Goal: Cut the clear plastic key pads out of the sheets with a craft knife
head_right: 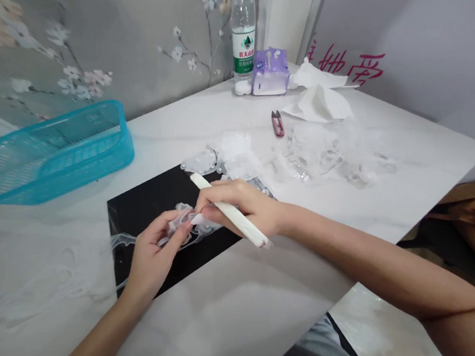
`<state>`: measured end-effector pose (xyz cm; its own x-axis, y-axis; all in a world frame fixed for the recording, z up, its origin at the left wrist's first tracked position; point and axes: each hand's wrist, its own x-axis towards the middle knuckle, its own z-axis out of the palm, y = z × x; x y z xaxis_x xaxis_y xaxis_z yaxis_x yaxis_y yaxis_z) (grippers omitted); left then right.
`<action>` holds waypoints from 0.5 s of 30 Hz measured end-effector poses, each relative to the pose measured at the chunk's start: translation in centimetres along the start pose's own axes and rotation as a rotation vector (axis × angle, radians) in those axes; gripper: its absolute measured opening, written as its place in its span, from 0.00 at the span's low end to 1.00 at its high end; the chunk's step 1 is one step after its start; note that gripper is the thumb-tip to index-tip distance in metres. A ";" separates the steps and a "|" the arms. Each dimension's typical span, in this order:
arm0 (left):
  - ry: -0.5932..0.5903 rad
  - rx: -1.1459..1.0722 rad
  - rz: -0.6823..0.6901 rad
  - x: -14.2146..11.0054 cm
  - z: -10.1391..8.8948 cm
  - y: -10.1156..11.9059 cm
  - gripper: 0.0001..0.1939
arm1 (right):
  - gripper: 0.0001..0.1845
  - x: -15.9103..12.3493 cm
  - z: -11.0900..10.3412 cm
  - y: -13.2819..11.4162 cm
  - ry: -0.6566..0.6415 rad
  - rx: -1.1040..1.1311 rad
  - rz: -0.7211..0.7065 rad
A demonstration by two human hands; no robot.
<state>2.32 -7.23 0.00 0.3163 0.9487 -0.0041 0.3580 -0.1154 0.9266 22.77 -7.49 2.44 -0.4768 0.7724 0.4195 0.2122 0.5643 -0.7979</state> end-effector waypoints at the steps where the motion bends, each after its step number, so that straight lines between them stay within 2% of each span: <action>1: -0.021 0.002 -0.007 0.0 0.0 0.0 0.11 | 0.10 0.0 0.1 0.0 0.001 0.009 0.008; 4: -0.038 0.007 -0.037 -0.1 -0.1 0.2 0.13 | 0.10 0.0 0.2 0.1 0.108 0.004 0.105; 6: -0.045 0.006 -0.057 -0.2 -0.2 0.2 0.13 | 0.10 0.1 0.0 0.4 0.277 -0.003 0.195; 10: -0.024 -0.077 -0.095 -0.2 -0.2 0.1 0.12 | 0.11 0.3 -1.6 1.9 0.824 0.043 0.327; 12: 0.020 -0.120 -0.105 -0.1 -0.1 0.0 0.12 | 0.10 0.3 -2.9 2.9 1.047 -0.048 0.296; 13: 0.043 -0.119 -0.104 0.0 0.0 0.0 0.11 | 0.09 0.3 -3.4 3.3 1.089 -0.142 0.264; 14: 0.062 -0.103 -0.101 0.0 0.1 -0.1 0.10 | 0.09 0.3 -3.8 3.7 1.074 -0.245 0.249; 15: 0.081 -0.084 -0.100 0.1 0.2 -0.2 0.10 | 0.09 0.3 -4.0 4.0 0.996 -0.341 0.256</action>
<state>2.43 -7.18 -0.24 0.2095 0.9752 -0.0707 0.3080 0.0028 0.9514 26.90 -3.85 1.10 0.4897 0.6816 0.5437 0.5066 0.2851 -0.8137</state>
